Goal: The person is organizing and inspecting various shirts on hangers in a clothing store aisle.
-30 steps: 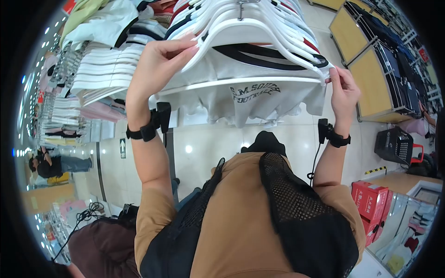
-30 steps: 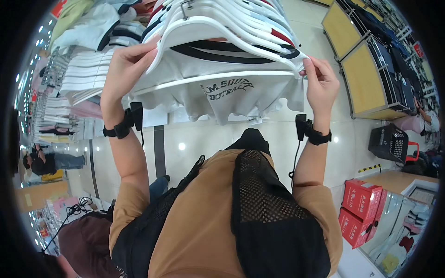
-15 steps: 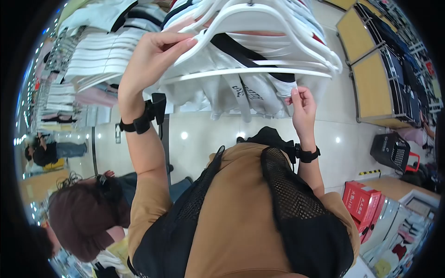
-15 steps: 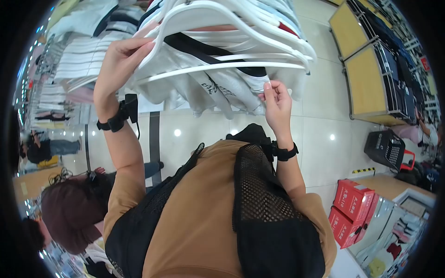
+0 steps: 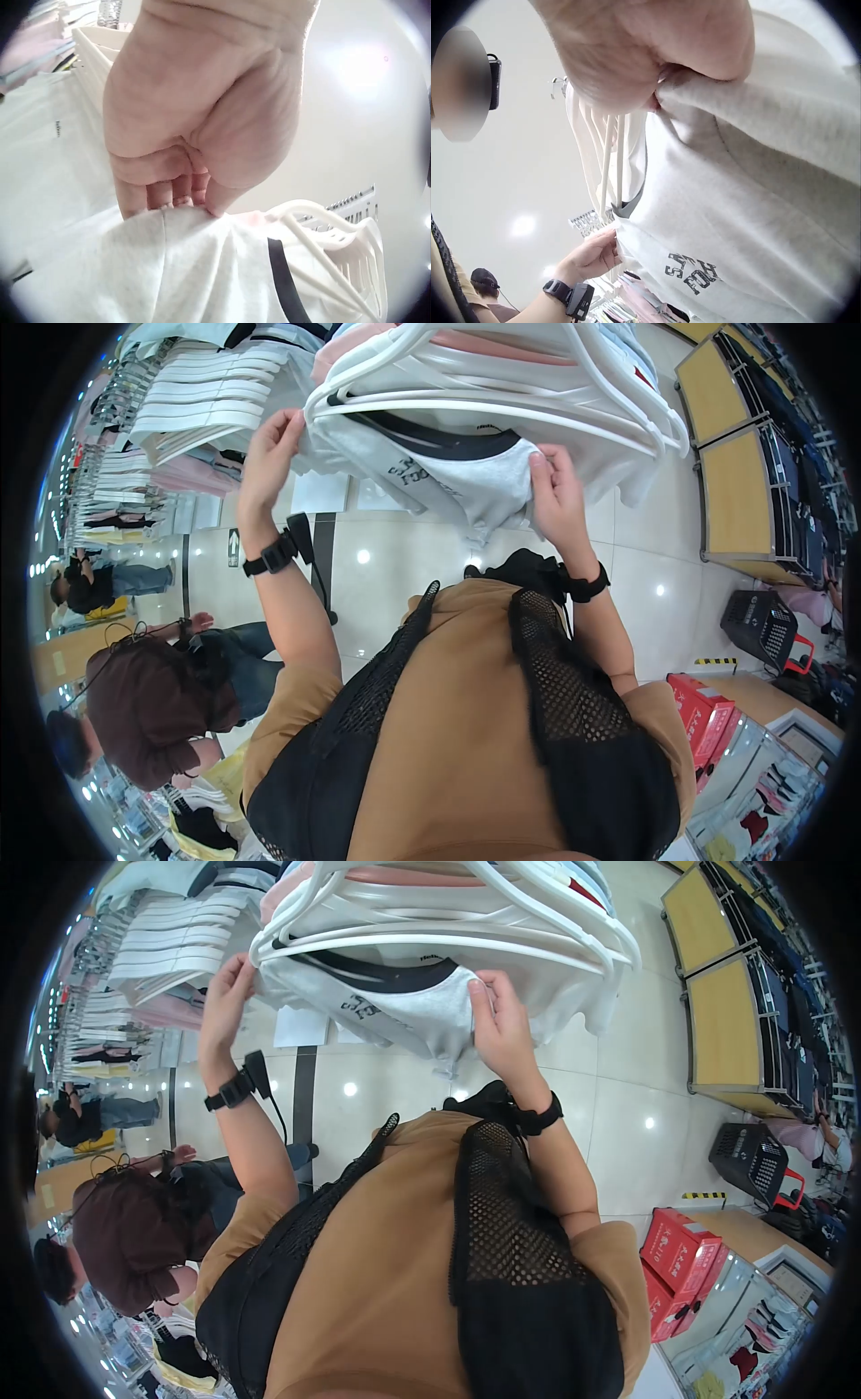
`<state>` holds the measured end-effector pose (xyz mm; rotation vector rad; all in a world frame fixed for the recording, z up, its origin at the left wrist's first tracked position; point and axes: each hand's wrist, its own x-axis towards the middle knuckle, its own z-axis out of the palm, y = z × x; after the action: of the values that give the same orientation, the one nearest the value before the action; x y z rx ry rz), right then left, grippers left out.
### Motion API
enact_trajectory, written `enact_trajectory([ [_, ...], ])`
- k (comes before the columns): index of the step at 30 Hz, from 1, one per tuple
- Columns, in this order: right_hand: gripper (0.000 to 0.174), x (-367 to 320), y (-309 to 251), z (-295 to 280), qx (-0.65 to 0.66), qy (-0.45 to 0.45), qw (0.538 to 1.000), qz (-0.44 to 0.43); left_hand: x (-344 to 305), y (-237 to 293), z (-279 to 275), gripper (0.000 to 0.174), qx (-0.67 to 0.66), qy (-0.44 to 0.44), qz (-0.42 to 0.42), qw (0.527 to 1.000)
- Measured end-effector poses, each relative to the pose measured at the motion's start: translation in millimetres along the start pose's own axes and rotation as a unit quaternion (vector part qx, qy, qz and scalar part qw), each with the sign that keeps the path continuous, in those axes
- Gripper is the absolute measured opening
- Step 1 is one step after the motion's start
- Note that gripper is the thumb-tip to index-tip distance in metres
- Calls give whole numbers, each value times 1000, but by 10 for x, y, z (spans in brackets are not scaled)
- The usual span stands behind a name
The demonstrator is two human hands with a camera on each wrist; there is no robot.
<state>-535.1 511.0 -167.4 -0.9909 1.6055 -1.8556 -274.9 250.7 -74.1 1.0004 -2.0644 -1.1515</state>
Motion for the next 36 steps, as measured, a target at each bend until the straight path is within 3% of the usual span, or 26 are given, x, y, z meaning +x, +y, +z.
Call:
enact_trajectory([
  [3, 26, -15, -7, 70, -128, -7, 992, -7, -183, -376, 195, 29, -10, 16, 2, 1000],
  [4, 26, -4, 59, 75, -128, -11, 992, -3, -262, -440, 276, 29, 21, 37, 8, 999],
  [5, 26, 39, 181, 63, -130, -14, 991, -41, -309, -535, 342, 29, 76, 61, 78, 992],
  [7, 26, 89, 264, -32, -130, -28, 989, -69, -391, -571, 319, 28, 63, 30, 55, 996],
  [8, 26, 107, 220, -77, -103, -75, 991, -32, -463, -605, 281, 26, 47, -4, 39, 998],
  [9, 26, 143, 138, -132, -75, -118, 990, 1, -494, -637, 190, 26, -49, -72, -49, 995],
  [10, 26, 125, 50, -183, -74, -124, 989, 9, -580, -568, 168, 26, -49, -71, -59, 995],
  [12, 28, 50, -148, -270, -12, -217, 968, 128, -703, -351, 122, 33, 64, -158, 53, 984],
  [13, 35, 34, -278, -306, -104, -250, 953, 133, -738, -219, 63, 38, 125, -199, 9, 972],
  [14, 35, -18, -291, -316, -105, -249, 953, 136, -770, -119, 27, 38, 123, -201, 7, 972],
  [16, 40, -45, -308, -334, -182, -320, 922, 118, -786, 24, -9, 35, 139, -233, -114, 956],
  [18, 40, -7, -314, -364, -204, -336, 907, 151, -778, 10, -49, 35, 110, -231, -89, 963],
  [20, 36, 13, -474, -352, -222, -320, 878, 278, -772, 49, -50, 34, 14, -194, -35, 980],
  [21, 36, -5, -432, -370, -224, -325, 876, 279, -771, 2, -12, 34, -22, -155, -35, 987],
  [23, 35, -70, -299, -406, -46, -269, 949, 156, -768, -12, 45, 34, -93, -121, -46, 987],
  [24, 35, -86, -241, -406, -46, -272, 949, 153, -760, 5, 69, 34, -160, -89, -50, 982],
  [25, 34, -94, -224, -385, 97, -229, 952, 176, -772, 11, 90, 33, -177, -76, -52, 980],
  [26, 33, -82, -227, -353, 238, -181, 934, 197, -765, 7, 93, 33, -177, -74, -51, 980],
  [27, 34, -66, -226, -323, 285, -174, 923, 190, -772, -1, 115, 33, -222, -62, -44, 972],
  [32, 37, 95, -298, -121, 382, -171, 886, 197, -807, 25, 132, 31, -388, -59, -62, 918],
  [34, 36, 131, -336, -56, 454, -154, 843, 245, -829, 11, 152, 32, -522, -98, -67, 845],
  [35, 36, 151, -322, -49, 451, -156, 843, 249, -840, -1, 163, 32, -584, -116, -68, 800],
  [36, 36, 174, -300, -37, 474, -155, 824, 268, -850, -15, 169, 32, -587, -113, -70, 799],
])
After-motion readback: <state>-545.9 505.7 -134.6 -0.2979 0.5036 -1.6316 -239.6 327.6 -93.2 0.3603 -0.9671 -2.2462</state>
